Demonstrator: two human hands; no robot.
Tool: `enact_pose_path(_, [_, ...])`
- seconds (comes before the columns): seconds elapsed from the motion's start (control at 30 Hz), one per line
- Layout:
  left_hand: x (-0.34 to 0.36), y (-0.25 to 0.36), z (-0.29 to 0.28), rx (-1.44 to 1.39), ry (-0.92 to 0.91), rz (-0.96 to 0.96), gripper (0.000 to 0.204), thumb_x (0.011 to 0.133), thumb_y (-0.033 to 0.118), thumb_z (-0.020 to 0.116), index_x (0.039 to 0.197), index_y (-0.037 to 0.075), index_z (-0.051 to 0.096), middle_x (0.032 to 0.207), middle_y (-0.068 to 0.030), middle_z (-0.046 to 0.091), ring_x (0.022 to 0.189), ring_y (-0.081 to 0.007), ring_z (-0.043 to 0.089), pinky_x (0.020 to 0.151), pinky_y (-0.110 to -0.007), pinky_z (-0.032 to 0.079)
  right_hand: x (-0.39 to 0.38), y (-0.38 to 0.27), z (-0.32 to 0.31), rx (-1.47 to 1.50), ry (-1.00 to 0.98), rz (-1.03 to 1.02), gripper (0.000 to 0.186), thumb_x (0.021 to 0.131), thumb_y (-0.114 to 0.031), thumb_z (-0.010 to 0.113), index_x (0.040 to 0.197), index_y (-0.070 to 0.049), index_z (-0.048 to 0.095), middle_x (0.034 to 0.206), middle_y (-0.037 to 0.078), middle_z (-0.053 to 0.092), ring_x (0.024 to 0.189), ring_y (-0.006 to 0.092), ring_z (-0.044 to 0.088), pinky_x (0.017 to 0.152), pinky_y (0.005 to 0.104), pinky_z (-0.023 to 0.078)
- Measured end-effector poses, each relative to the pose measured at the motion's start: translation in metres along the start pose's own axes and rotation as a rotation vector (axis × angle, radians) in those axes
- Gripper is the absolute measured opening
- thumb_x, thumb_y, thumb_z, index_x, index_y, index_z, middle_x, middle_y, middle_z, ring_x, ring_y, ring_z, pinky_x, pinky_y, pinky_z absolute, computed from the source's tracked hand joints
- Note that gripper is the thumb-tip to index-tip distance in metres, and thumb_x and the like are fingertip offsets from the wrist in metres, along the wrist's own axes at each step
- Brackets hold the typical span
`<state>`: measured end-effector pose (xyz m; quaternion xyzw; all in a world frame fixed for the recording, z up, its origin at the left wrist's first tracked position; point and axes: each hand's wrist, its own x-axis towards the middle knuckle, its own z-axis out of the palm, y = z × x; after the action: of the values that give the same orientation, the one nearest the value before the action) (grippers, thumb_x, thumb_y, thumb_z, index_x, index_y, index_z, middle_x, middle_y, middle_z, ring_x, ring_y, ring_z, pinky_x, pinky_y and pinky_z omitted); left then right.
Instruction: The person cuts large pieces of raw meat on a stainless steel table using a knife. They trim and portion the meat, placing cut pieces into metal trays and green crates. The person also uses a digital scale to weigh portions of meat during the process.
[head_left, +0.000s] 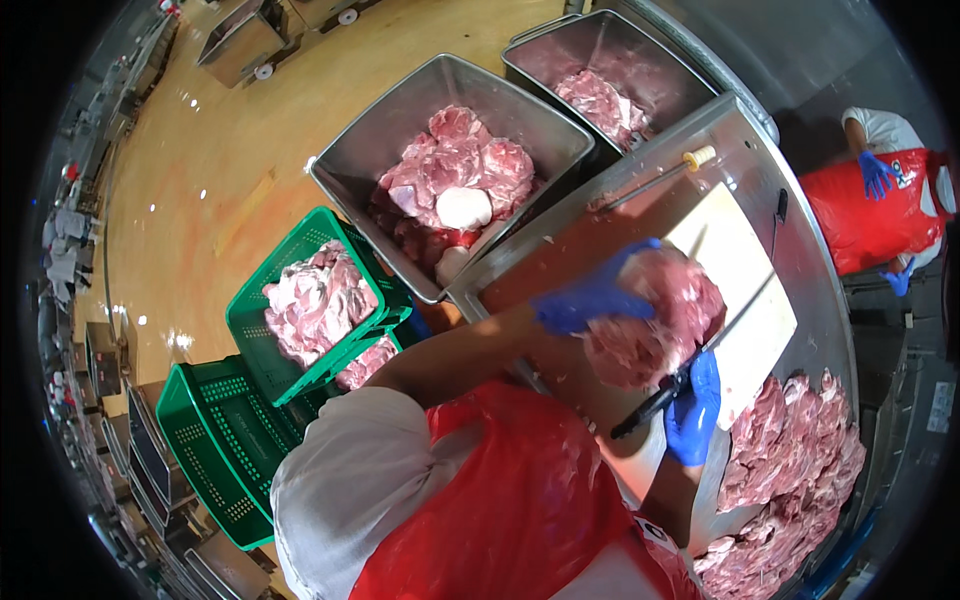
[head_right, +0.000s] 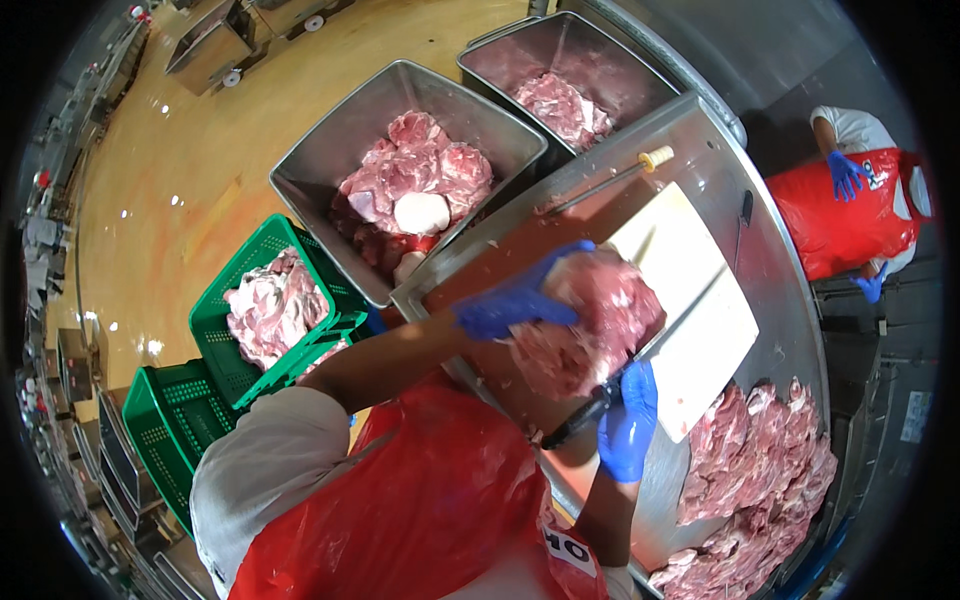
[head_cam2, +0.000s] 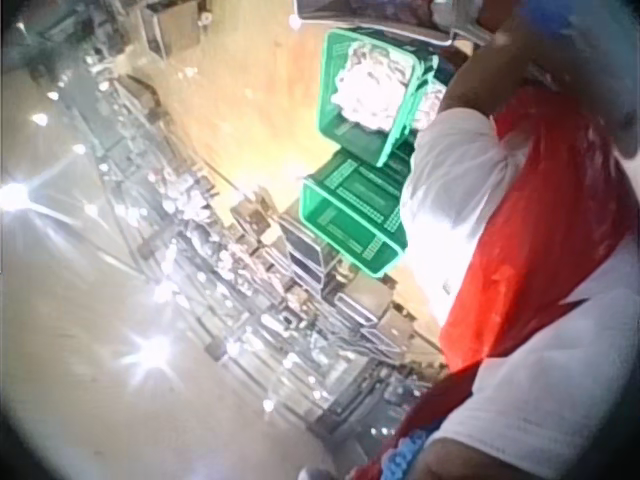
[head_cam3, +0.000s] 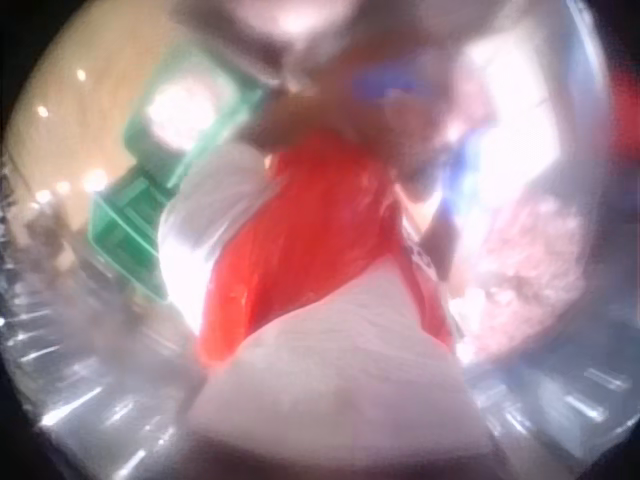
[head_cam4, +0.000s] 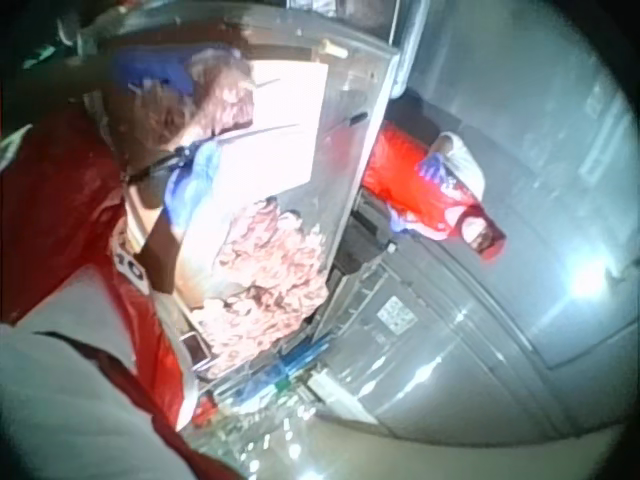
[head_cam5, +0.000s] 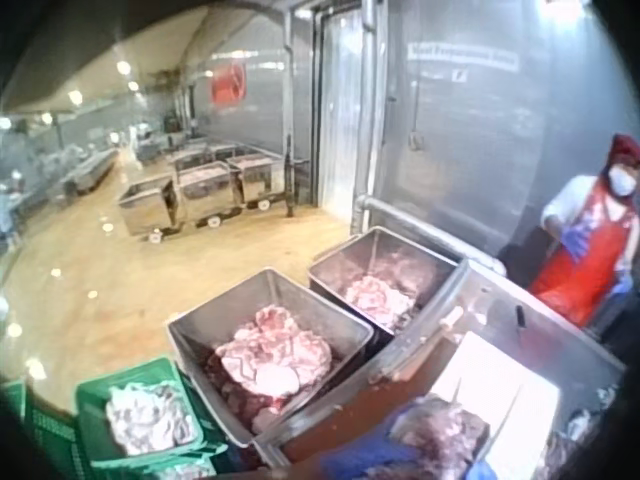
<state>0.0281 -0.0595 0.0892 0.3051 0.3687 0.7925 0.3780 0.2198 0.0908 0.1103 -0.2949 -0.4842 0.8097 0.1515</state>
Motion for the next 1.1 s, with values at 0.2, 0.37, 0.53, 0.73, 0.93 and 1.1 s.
enact_pose_path(0.2, [0.000, 0.079, -0.166, 0.243, 0.588, -0.290, 0.028, 0.097, 0.021, 0.049, 0.114, 0.003, 0.061, 0.105, -0.0090, 0.067, 0.094, -0.0160, 0.064, 0.077, -0.031, 0.055, 0.135, -0.001, 0.124, 0.147, -0.421, -0.028, 0.011, 0.094, -0.022, 0.059, 0.093, -0.011, 0.060, 0.081, 0.002, 0.057, 0.078, 0.0151, 0.057, 0.082, 0.0338, 0.051])
enact_pose_path(0.37, [-0.124, 0.141, -0.356, 0.844, 1.033, -0.024, 0.026, 0.097, 0.019, 0.050, 0.112, 0.002, 0.063, 0.105, -0.0105, 0.067, 0.089, -0.0170, 0.063, 0.074, -0.030, 0.054, 0.097, 0.001, 0.112, -0.581, -0.400, -0.698, 0.021, 0.094, -0.020, 0.054, 0.090, 0.000, 0.058, 0.074, 0.015, 0.053, 0.072, 0.0264, 0.055, 0.068, 0.0395, 0.045])
enact_pose_path(0.53, [-0.185, 0.115, -0.342, 0.946, 1.236, 0.086, 0.025, 0.097, 0.017, 0.051, 0.110, 0.001, 0.065, 0.106, -0.0121, 0.066, 0.085, -0.0180, 0.062, 0.071, -0.030, 0.052, -0.029, 0.006, -0.018, 0.097, -0.222, 0.016, 0.022, 0.100, -0.022, 0.053, 0.113, -0.004, 0.055, 0.083, 0.003, 0.055, 0.069, 0.0105, 0.049, 0.060, 0.0233, 0.040])
enact_pose_path(0.73, [0.021, 0.023, -0.097, 0.927, 0.640, 0.228, 0.027, 0.093, 0.007, 0.055, 0.117, -0.004, 0.061, 0.113, -0.0130, 0.064, 0.104, -0.0224, 0.061, 0.088, -0.034, 0.049, -0.153, 0.013, -0.142, -0.049, 0.448, -0.051, 0.037, 0.100, -0.036, 0.050, 0.109, 0.000, 0.052, 0.096, 0.017, 0.067, 0.081, 0.0231, 0.067, 0.068, 0.0337, 0.057])
enact_pose_path(0.93, [0.089, -0.077, 0.163, 1.079, -0.490, 0.272, 0.031, 0.084, 0.004, 0.062, 0.115, 0.001, 0.061, 0.115, -0.0161, 0.063, 0.108, -0.0287, 0.060, 0.095, -0.038, 0.046, -0.214, 0.044, -0.217, 0.213, 0.866, -0.195, 0.024, 0.101, -0.030, 0.047, 0.107, -0.007, 0.050, 0.094, 0.016, 0.067, 0.071, 0.0206, 0.066, 0.060, 0.0303, 0.054])
enact_pose_path(1.1, [0.063, -0.194, 0.296, 0.969, -0.996, 0.137, 0.049, 0.081, 0.010, 0.070, 0.127, 0.001, 0.055, 0.124, -0.0197, 0.057, 0.116, -0.0354, 0.054, 0.098, -0.040, 0.044, -0.263, 0.085, -0.303, 0.285, 0.992, -0.180, 0.030, 0.101, -0.034, 0.048, 0.103, -0.004, 0.053, 0.091, 0.014, 0.067, 0.069, 0.0176, 0.066, 0.055, 0.0290, 0.053])
